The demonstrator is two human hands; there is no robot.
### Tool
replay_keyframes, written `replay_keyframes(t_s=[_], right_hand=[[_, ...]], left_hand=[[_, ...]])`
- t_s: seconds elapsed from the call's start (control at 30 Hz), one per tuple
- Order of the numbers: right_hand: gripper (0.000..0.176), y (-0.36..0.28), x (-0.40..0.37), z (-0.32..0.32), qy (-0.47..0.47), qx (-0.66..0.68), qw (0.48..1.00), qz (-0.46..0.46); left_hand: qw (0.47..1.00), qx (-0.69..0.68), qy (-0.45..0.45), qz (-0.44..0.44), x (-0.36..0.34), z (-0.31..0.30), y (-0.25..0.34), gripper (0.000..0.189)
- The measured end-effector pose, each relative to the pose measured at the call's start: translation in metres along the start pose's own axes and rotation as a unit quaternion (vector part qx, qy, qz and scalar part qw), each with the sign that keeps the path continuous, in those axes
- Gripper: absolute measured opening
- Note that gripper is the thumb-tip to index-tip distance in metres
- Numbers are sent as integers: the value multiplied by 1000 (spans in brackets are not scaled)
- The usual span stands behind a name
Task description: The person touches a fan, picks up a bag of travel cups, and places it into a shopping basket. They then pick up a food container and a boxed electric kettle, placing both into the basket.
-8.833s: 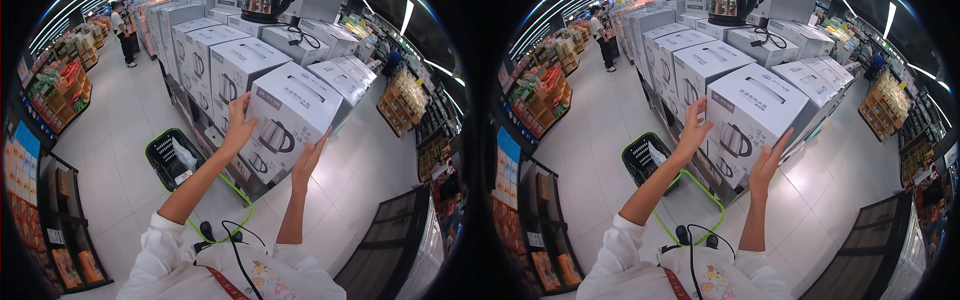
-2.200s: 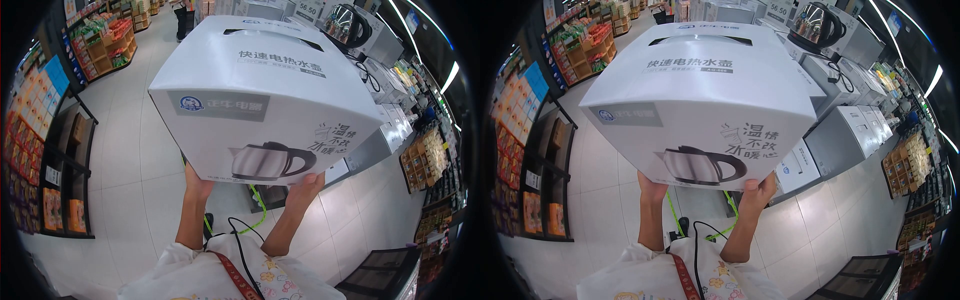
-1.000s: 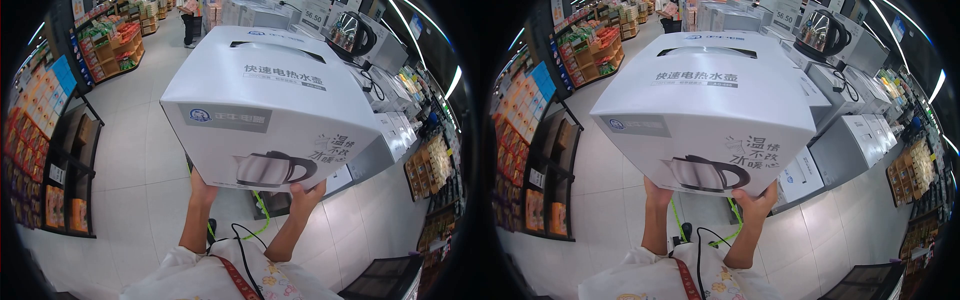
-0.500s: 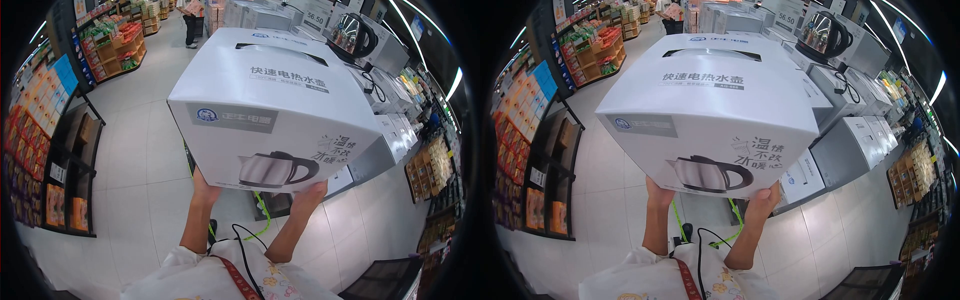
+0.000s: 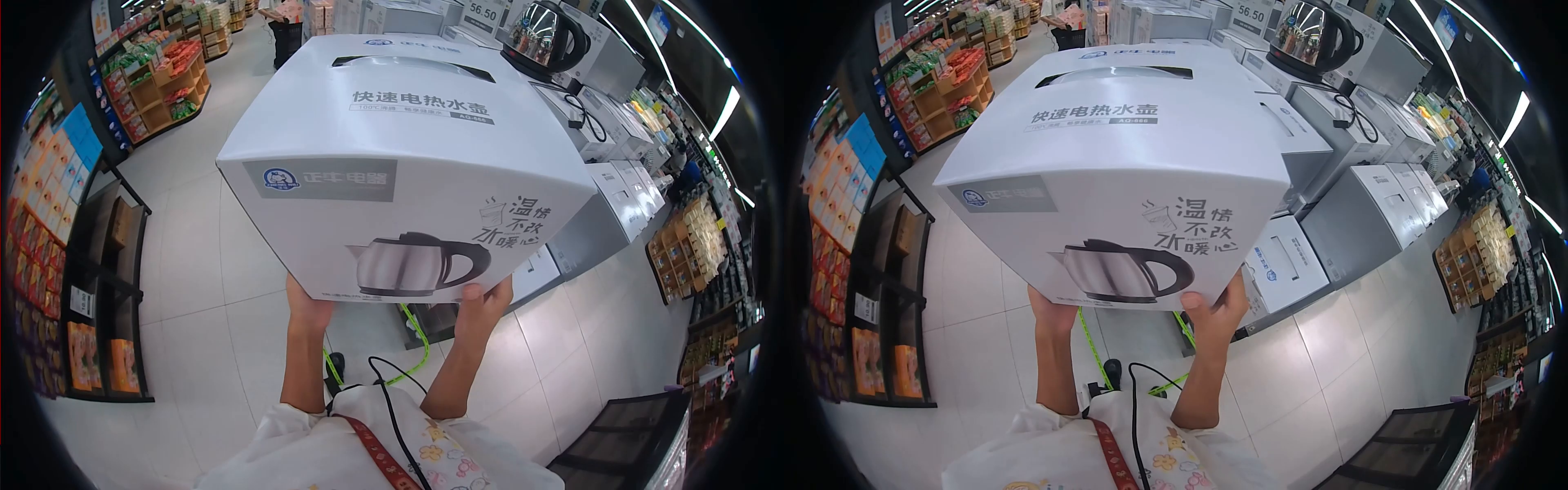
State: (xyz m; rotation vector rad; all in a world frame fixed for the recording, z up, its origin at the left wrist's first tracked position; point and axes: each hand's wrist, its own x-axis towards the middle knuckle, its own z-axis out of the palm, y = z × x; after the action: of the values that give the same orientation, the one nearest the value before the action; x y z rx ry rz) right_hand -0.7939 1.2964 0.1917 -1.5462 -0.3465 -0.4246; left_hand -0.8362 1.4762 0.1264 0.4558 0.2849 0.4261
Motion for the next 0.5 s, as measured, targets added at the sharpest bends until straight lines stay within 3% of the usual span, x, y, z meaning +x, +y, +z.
replay_keyframes(t_s=[0.43, 0.5], right_hand=[[79, 4, -1, 4, 31, 31, 999, -15], [86, 2, -1, 4, 16, 7, 1000, -5]], left_hand=[[1000, -2, 16, 3, 0, -2, 1, 35], [1000, 0, 3, 8, 1, -7, 0, 35]])
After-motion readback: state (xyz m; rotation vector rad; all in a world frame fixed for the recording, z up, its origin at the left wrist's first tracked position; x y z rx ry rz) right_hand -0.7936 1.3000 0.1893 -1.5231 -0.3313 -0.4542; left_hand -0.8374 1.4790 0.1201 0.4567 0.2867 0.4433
